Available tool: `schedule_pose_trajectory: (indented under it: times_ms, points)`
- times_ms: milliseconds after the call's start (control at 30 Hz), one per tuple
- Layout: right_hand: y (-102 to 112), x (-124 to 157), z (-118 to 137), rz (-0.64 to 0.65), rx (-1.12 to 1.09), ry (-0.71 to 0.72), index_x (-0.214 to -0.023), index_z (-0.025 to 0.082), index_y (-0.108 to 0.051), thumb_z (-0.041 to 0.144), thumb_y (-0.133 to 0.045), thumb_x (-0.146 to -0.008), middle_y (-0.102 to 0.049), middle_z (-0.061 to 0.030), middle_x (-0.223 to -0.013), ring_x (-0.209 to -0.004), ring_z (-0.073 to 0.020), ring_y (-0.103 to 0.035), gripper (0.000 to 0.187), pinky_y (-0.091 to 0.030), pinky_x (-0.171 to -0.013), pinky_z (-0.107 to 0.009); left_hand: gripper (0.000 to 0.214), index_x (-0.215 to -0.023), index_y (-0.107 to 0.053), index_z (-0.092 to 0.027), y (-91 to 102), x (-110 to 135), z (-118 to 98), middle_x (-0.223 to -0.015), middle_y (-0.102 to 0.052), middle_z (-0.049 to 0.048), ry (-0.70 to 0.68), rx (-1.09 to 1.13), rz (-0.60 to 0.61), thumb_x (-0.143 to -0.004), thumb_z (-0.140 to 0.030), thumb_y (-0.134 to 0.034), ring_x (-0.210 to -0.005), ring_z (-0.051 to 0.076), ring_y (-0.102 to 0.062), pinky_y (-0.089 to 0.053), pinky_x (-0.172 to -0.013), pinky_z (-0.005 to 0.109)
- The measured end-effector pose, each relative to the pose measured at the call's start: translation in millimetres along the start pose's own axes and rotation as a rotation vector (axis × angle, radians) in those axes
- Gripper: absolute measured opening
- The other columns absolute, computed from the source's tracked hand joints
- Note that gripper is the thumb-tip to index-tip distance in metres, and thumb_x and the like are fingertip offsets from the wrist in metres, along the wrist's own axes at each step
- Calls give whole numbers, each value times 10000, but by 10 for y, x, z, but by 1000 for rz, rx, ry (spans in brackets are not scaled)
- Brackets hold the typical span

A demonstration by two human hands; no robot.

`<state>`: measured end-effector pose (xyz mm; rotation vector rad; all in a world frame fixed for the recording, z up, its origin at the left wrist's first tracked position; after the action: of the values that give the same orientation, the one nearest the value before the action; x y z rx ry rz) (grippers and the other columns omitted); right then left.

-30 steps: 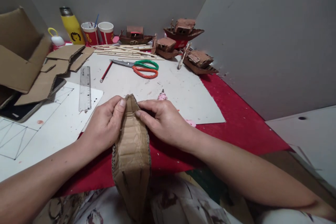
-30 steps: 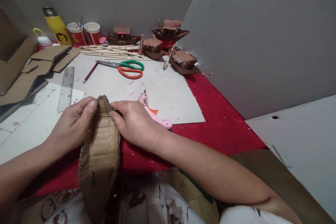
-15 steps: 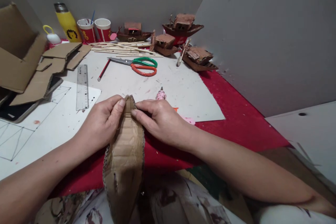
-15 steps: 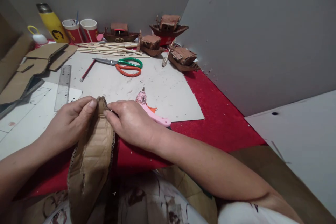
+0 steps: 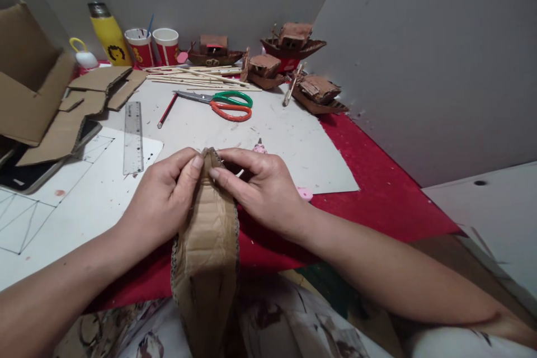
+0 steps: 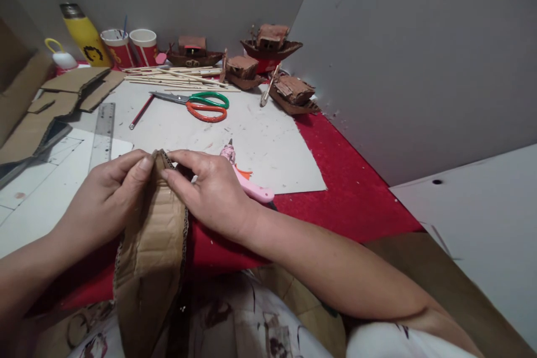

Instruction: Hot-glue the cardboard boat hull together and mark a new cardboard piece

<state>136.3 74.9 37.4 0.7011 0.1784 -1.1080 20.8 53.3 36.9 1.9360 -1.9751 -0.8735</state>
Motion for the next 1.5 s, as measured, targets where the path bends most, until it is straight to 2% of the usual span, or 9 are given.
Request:
schedule_pose_trajectory:
  times_ms: [333,467,700,933,1033,1133,1233,1367,1500]
  points:
    - [50,36,199,-97,87,148,-850,166,-696,118,-596,-866,-715,-19,-772,-705,-125,-648,112,-507,-676,-243,317,-653,-431,-201,18,90,-106,-597,-446,-51,-72,-57,-82,-966,-252,-420,-546,102,-413,-341,-556,245]
    - [46,54,243,-110,142,210,-872,149,-690,115,-584,-868,-705,-31,-750,-684,-125,-641,112,-500,-657,-243,272,-720,-491,-197,24,111,-107,-596,-466,-52,-92,-104,-103,-971,-264,-409,-537,101,-428,-343,-551,245]
    - [22,81,282,-93,255,256,-912,169,-680,147,-544,-887,-692,-29,-744,-674,-132,-629,140,-497,-647,-256,267,-692,-434,-207,22,124,-163,-576,-426,-60,-146,-181,-134,-957,-230,-412,-507,96,-396,-321,-524,240]
    - [34,68,283,-68,260,272,-1025,133,-673,158,-533,-931,-715,-75,-845,-754,-155,-638,171,-505,-721,-286,288,-699,-481,-200,57,101,-117,-599,-449,-49,-83,-107,-126,-964,-288,-412,-552,109,-430,-359,-560,244]
    - [12,75,320,-32,304,311,-1082,86,-664,165,-512,-949,-726,-115,-899,-795,-174,-656,217,-515,-750,-299,255,-790,-551,-193,45,94,-99,-678,-536,-34,-80,-21,-99,-971,-316,-421,-639,119,-502,-404,-620,237]
    - [-36,70,315,39,355,305,-1142,115,-648,205,-467,-976,-733,-114,-972,-868,-188,-674,262,-533,-790,-315,219,-873,-584,-196,33,81,-80,-772,-606,-19,-77,25,-76,-969,-331,-440,-723,129,-550,-431,-687,241]
    - [-45,68,299,71,341,280,-1176,161,-638,237,-434,-992,-735,-89,-1037,-926,-178,-685,285,-548,-832,-319,252,-807,-577,-197,51,66,-48,-711,-566,-25,-71,19,-89,-969,-337,-443,-665,123,-513,-419,-643,240]
    - [23,79,279,24,295,230,-1227,172,-617,223,-467,-973,-713,-92,-1154,-988,-180,-693,299,-560,-873,-317,256,-787,-575,-204,102,57,-20,-690,-542,-30,-72,2,-138,-967,-334,-447,-653,118,-497,-408,-629,236]
    - [106,91,262,-48,274,191,-1234,166,-612,199,-542,-930,-712,-104,-1157,-859,-173,-712,314,-583,-768,-296,264,-762,-559,-202,140,54,-9,-662,-517,-35,-56,-30,-175,-965,-331,-449,-630,113,-493,-399,-605,233]
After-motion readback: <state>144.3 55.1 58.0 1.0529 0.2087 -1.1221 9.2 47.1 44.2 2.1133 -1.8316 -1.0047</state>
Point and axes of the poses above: each hand's wrist, its own x-axis away from the middle knuckle, its own y-axis out of the back of the hand, z = x × y, the point moved 9 cm from there along -x, towards the middle knuckle
